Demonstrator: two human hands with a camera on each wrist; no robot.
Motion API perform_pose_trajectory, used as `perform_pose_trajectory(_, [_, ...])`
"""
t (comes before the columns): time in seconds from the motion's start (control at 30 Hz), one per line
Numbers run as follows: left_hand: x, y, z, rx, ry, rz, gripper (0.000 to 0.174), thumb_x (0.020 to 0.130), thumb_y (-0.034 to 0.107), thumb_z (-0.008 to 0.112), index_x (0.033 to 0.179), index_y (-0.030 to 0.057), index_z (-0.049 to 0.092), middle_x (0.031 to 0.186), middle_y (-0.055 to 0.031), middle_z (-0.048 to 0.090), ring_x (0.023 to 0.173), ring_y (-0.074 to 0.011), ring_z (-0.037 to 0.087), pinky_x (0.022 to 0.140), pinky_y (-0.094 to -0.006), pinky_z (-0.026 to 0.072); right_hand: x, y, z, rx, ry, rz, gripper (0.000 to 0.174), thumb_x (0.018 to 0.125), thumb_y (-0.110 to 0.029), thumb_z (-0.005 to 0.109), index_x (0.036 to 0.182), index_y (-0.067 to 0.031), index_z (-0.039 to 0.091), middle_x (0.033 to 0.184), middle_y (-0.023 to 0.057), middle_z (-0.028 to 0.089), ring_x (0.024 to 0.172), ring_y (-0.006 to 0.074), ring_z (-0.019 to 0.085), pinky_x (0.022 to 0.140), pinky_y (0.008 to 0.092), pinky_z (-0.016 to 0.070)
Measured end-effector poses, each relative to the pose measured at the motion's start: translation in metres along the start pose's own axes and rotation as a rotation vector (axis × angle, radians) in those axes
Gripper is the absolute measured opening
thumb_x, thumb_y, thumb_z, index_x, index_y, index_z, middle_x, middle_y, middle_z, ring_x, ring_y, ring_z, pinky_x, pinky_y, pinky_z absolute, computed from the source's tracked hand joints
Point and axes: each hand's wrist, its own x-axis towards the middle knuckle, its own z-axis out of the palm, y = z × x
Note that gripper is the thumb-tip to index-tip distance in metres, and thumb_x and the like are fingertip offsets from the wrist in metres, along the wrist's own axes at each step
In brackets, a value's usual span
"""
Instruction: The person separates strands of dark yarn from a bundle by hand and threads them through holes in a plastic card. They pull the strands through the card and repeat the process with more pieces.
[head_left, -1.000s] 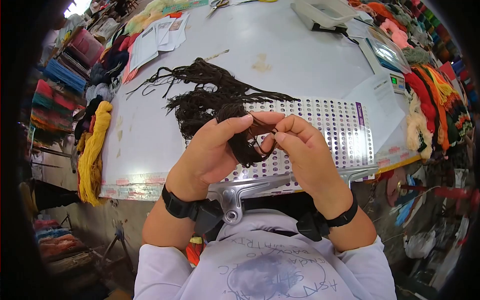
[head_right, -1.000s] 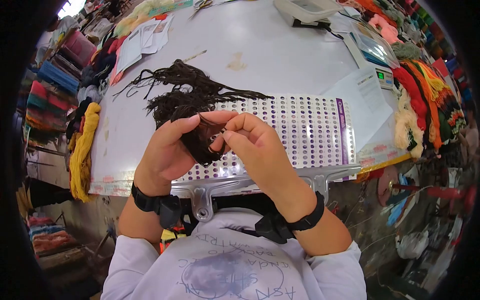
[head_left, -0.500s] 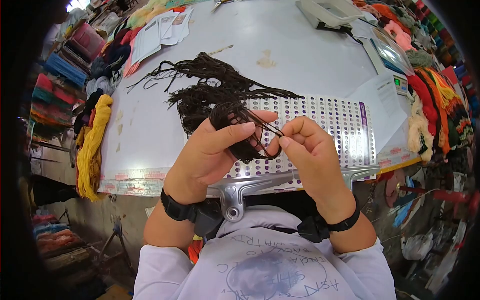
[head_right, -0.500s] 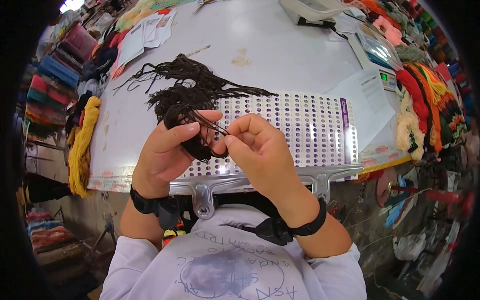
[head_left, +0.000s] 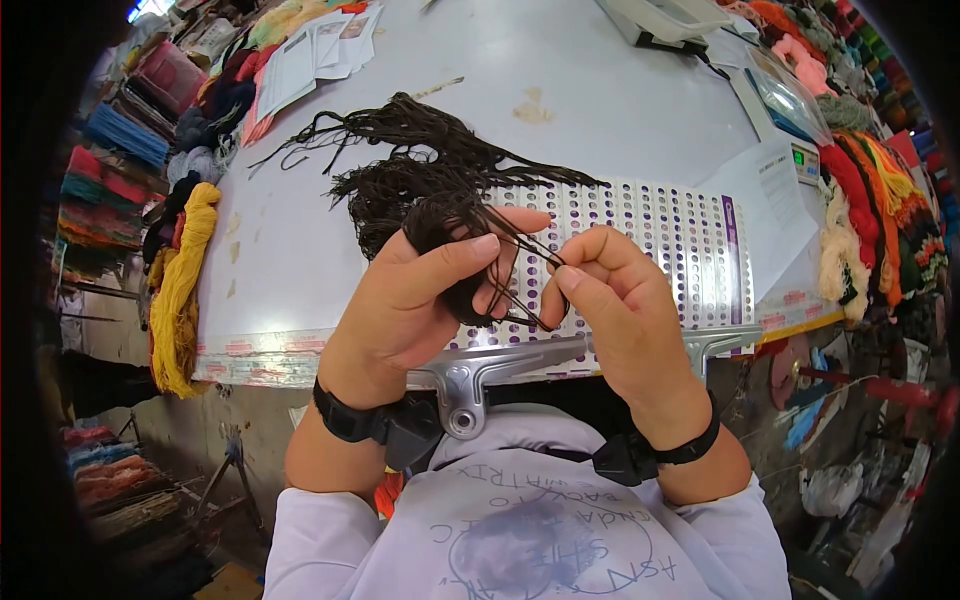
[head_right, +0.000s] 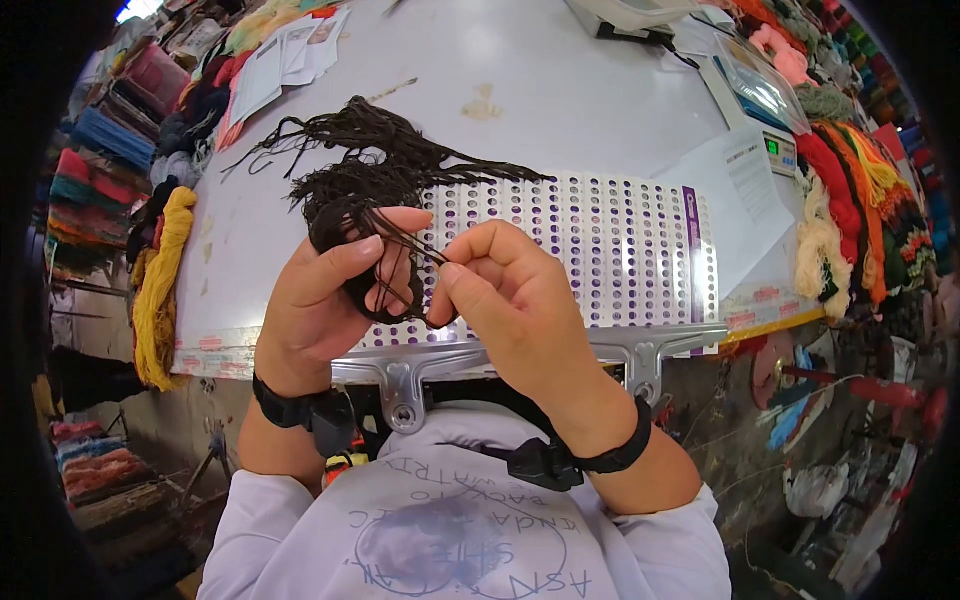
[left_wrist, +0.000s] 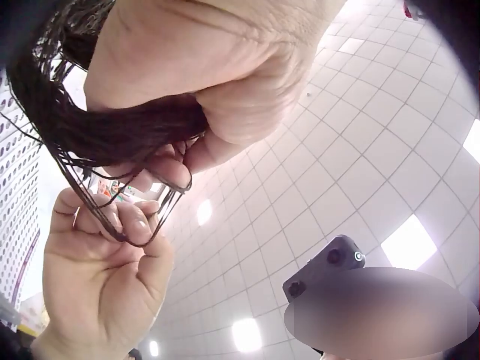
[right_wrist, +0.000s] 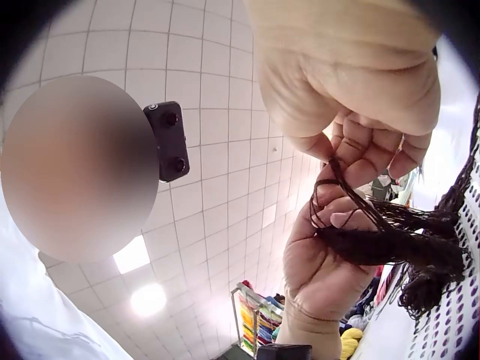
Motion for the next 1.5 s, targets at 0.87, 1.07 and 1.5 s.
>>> perform_pose_trajectory(0.87, [-0.003,0.004,-0.002,0.312,0.019,0.086,0.035,0.083,0.007,0.054,0.115,-0.005,0.059,0.068,0.0016,0.052,0.06,-0.0065,0.044,0.055,-0.0202,0.0349,-0.001,-0.005,-0.001,-0.087,-0.021,0.078,0.018,0.088,-0.005,0.051,0.102,0.0045,0.057,0.077,0.0054,0.063,0.072,0.0085,0.058,0.064,0.0213,0.0438])
perform_pose_trajectory(1.07, [-0.004,0.004,-0.002,0.324,0.019,0.084,0.032,0.084,0.005,0.054,0.114,-0.0041,0.06,0.072,0.0009,0.055,0.062,-0.0057,0.046,0.057,-0.0196,0.0377,0.0,-0.007,0.002,-0.105,0.019,0.125,0.018,0.083,-0.008,0.061,0.098,0.0035,0.059,0.073,0.0023,0.061,0.065,0.0047,0.053,0.059,0.0201,0.0405])
perform_pose_trajectory(1.5, [-0.005,0.002,0.001,0.366,0.085,0.082,0.024,0.084,0.005,0.06,0.107,-0.0021,0.064,0.109,-0.008,0.064,0.068,-0.0049,0.051,0.06,-0.0194,0.0431,0.002,0.002,0.009,-0.242,0.044,0.105,0.011,0.078,-0.009,0.067,0.08,0.0003,0.062,0.062,-0.0037,0.052,0.058,0.0018,0.039,0.052,0.0202,0.0305])
